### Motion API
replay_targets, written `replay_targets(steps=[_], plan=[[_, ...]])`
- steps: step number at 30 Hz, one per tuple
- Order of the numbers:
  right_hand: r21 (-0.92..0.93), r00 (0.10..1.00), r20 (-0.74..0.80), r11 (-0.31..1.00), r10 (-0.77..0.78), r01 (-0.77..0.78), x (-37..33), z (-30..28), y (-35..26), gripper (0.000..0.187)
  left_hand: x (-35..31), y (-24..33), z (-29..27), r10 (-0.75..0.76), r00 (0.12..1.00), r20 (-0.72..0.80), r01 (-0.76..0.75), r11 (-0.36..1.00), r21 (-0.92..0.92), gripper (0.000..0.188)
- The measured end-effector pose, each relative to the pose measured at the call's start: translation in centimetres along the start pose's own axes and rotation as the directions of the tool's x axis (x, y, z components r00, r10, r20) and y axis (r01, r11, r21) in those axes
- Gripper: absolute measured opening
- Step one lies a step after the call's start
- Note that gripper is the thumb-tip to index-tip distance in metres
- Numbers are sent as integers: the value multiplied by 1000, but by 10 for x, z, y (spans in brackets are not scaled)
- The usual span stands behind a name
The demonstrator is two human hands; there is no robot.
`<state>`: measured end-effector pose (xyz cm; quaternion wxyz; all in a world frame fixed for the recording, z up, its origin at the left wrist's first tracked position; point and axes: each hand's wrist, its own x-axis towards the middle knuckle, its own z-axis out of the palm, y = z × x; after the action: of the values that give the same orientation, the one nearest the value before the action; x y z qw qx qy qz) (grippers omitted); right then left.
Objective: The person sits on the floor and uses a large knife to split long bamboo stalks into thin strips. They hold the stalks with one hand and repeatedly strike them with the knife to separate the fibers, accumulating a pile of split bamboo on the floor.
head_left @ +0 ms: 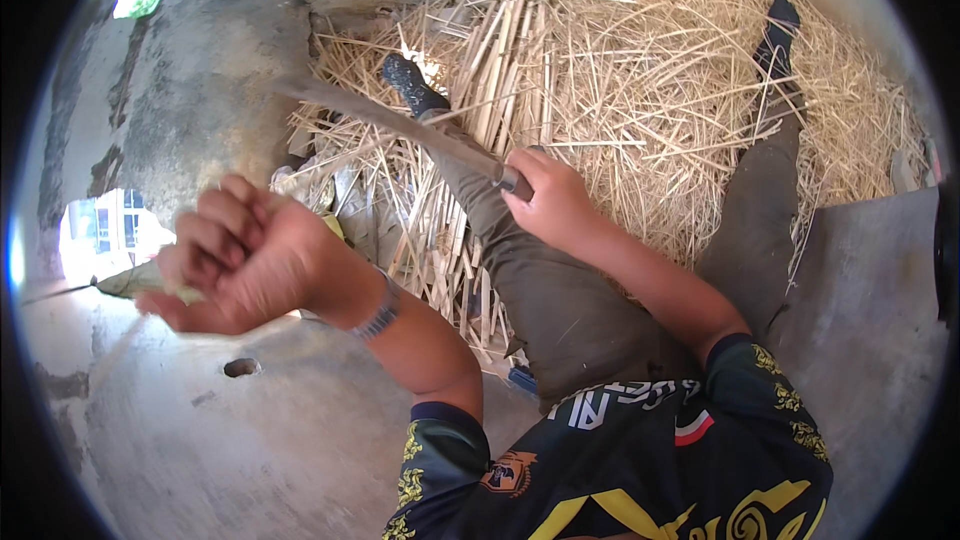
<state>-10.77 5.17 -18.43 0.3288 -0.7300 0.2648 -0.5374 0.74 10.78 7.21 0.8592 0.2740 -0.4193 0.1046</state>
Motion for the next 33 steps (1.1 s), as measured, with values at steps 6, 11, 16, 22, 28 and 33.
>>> replay_targets(steps=[6,11,16,22,28,33], plan=[[117,923,314,956,223,-271,0,-10,-34,28,-46,78,-8,181,983,-27,-182,982,-42,51],[249,835,289,806,468,-537,8,-31,-34,37,-74,138,-25,356,929,-98,-369,900,-231,47],[730,726,572,168,382,-663,40,-95,-116,48,-123,143,-41,249,947,-205,-269,960,-79,39],[748,801,250,416,544,-516,51,-163,-158,19,-215,106,-68,-153,985,79,157,987,-37,37],[651,795,55,582,604,-487,52,-235,-173,20,-270,110,-72,-815,75,575,997,72,-28,44],[373,804,-85,767,588,-522,35,-261,-174,20,-237,145,-47,-385,276,881,440,865,240,21]])
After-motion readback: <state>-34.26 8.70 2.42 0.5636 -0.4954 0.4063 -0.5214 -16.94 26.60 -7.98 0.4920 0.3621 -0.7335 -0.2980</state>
